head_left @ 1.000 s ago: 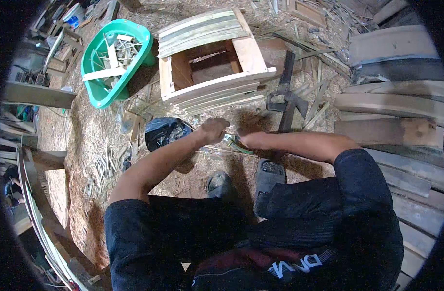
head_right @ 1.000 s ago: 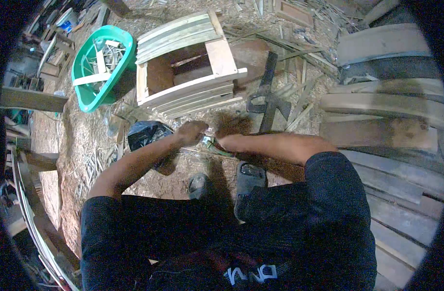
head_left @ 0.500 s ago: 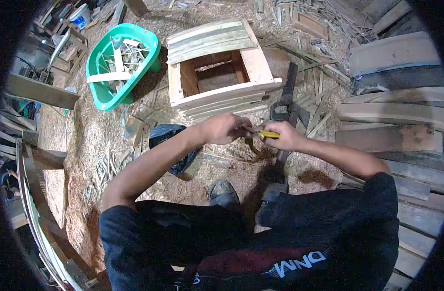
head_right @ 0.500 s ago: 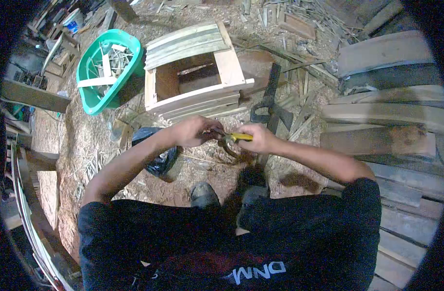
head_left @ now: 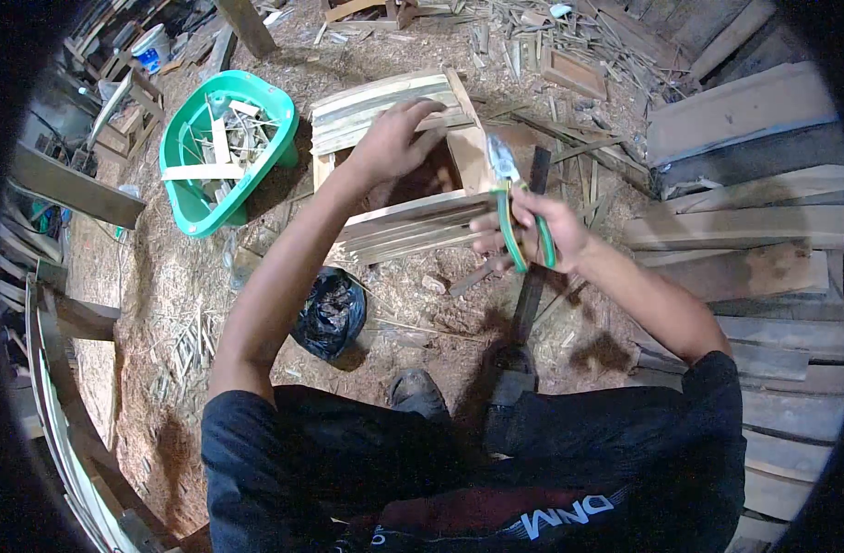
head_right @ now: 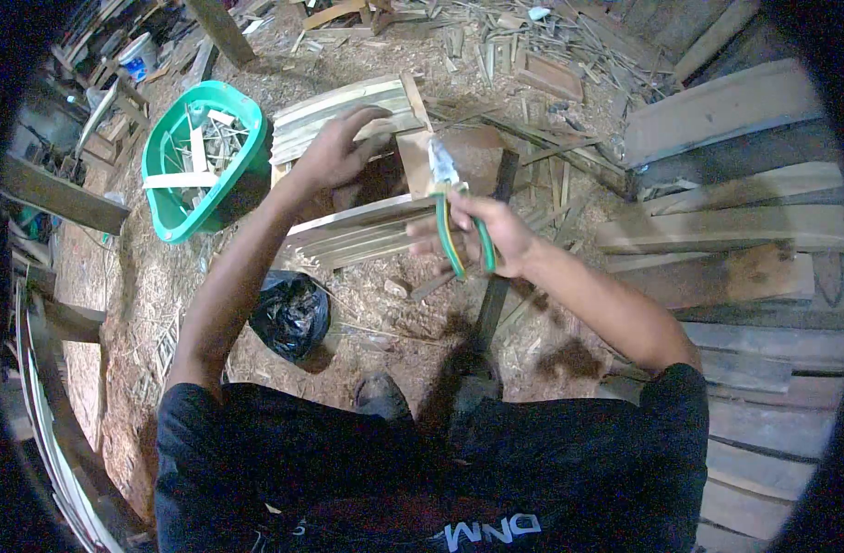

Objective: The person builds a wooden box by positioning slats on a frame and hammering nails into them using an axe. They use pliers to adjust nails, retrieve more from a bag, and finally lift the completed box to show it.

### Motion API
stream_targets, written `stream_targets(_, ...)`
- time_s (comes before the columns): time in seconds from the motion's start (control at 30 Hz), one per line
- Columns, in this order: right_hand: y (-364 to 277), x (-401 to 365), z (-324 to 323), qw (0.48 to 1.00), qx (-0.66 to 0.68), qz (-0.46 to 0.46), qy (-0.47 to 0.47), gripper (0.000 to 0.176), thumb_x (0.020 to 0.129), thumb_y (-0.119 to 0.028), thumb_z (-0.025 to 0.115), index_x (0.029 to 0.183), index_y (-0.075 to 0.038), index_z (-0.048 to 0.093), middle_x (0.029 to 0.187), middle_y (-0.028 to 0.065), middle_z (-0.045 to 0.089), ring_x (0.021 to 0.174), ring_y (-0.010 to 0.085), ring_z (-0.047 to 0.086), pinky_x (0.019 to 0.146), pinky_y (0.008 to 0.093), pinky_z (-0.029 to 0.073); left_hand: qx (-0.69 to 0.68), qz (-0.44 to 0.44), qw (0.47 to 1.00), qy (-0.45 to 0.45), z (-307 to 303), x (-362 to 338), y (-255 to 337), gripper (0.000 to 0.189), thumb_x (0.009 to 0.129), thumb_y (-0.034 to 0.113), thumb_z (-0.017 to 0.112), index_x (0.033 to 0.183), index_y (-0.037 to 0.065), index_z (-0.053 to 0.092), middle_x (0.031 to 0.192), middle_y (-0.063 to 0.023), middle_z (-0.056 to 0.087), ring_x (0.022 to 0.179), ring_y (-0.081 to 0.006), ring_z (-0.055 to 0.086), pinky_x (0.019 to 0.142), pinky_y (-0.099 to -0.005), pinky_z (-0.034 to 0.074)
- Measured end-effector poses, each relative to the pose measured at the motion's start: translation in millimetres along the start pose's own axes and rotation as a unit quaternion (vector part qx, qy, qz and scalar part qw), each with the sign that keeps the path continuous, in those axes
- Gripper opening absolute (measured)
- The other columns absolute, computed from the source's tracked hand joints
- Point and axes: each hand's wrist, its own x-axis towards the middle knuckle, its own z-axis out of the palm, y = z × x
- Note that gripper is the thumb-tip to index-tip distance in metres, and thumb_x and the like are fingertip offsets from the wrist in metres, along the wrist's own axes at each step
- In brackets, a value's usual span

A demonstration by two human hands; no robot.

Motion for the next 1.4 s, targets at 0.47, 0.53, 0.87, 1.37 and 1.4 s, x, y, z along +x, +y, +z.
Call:
stream_targets(0.47,-28,65,-5,0.995,-0.019,0.073,0.07,0.049,0.104,-0.048,0.037,0.122,-0.005,0.051,0.137,0.0284,0.052,0.126,0.0415,0.055,0.093,0.0588,0.054,0.117,0.001,0.991,0.072,30,-6,-29,0.025,0.09,0.02,0.065,0.111,0.007,0.069,0.11,-0.0141,0.063,0.105,-0.0349,0.059,0.091,-0.0456,0.048)
stream_targets(0.53,-29,63,-2,0.995,-0.021,0.061,0.07,0.047,0.103,-0.046,0.042,0.122,-0.005,0.051,0.132,0.0286,0.056,0.12,0.0416,0.059,0.091,0.0584,0.055,0.107,0.009,0.991,0.079,26,-8,-25,0.026,0.09,0.02,0.065,0.111,0.006,0.068,0.109,-0.0146,0.063,0.105,-0.0353,0.059,0.091,-0.0449,0.048)
stream_targets(0.87,-22,69,-37,0.998,-0.005,0.017,0.059,0.033,0.104,-0.042,0.045,0.114,-0.011,0.049,0.1,0.0145,0.063,0.083,0.0242,0.065,0.065,0.0418,0.057,0.012,-0.025,0.998,0.06,5,-16,3,0.026,0.094,0.023,0.061,0.112,0.005,0.065,0.11,-0.0164,0.062,0.086,-0.041,0.065,0.076,-0.0482,0.055)
stream_targets(1.37,-47,37,-20,0.768,-0.54,-0.159,0.305,0.03,0.102,-0.029,0.057,0.095,-0.001,0.067,0.085,0.003,0.069,0.077,0.0105,0.061,0.069,0.0285,0.048,0.06,-0.092,0.994,-0.003,-10,-6,16,0.025,0.092,0.023,0.057,0.094,0.0,0.067,0.088,-0.0242,0.067,0.083,-0.0443,0.065,0.076,-0.0517,0.053)
stream_targets(1.4,-43,33,-17,0.812,-0.479,-0.169,0.287,0.03,0.102,-0.03,0.057,0.098,-0.002,0.068,0.088,0.0019,0.07,0.077,0.0087,0.061,0.07,0.0269,0.048,0.052,-0.085,0.995,-0.003,-6,-6,17,0.024,0.092,0.022,0.058,0.098,0.001,0.067,0.09,-0.0236,0.067,0.084,-0.0442,0.065,0.076,-0.0513,0.052)
